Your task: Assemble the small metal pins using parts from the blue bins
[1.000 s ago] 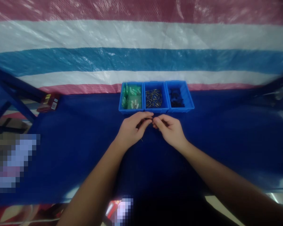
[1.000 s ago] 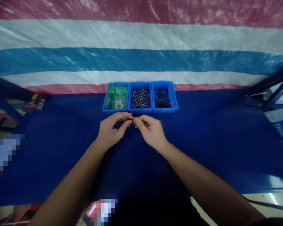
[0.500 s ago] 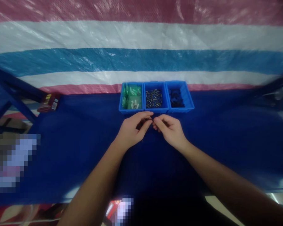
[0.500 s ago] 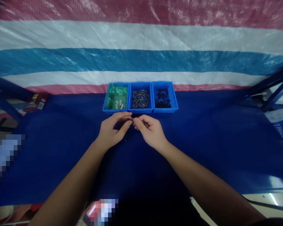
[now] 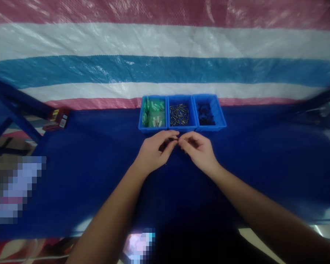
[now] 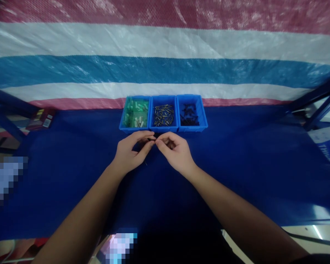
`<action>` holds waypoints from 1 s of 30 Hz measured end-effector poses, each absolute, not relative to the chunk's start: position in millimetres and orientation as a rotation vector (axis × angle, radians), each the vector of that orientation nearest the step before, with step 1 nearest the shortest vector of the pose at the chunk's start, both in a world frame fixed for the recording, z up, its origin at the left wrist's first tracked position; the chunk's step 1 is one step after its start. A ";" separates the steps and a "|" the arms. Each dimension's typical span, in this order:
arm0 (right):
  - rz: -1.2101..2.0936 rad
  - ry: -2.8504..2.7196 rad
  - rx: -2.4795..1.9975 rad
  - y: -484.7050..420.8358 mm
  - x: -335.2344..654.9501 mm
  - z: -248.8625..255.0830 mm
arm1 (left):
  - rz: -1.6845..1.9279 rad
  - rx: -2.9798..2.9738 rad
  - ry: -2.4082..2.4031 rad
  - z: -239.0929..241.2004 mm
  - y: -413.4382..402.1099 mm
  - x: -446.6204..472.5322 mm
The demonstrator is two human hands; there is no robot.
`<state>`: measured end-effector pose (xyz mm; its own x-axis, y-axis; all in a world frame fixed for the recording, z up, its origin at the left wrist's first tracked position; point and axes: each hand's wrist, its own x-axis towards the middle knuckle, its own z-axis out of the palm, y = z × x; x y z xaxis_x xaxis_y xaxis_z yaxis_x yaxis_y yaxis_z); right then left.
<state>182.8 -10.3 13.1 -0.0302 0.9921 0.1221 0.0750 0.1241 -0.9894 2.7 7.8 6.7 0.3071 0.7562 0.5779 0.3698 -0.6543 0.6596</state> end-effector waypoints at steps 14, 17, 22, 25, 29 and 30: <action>1.062 -1.351 -1.184 -12.5 181.4 10.3 | 1.357 2.210 1.024 6.3 8.8 4.0; 1.049 -1.344 -1.205 -12.2 180.9 10.8 | 1.363 2.209 0.994 6.3 9.5 4.4; 1.078 -1.342 -1.230 -11.5 180.6 10.5 | 1.393 2.233 0.958 5.9 11.4 3.8; 1.105 -1.319 -1.216 -10.8 180.4 10.3 | 1.386 2.250 0.964 5.2 12.8 2.7; 1.158 -1.294 -1.197 -9.5 180.3 10.4 | 1.384 2.252 0.951 4.6 14.1 1.3; 1.167 -1.286 -1.194 -9.3 180.4 10.6 | 1.384 2.252 0.948 4.5 14.4 1.1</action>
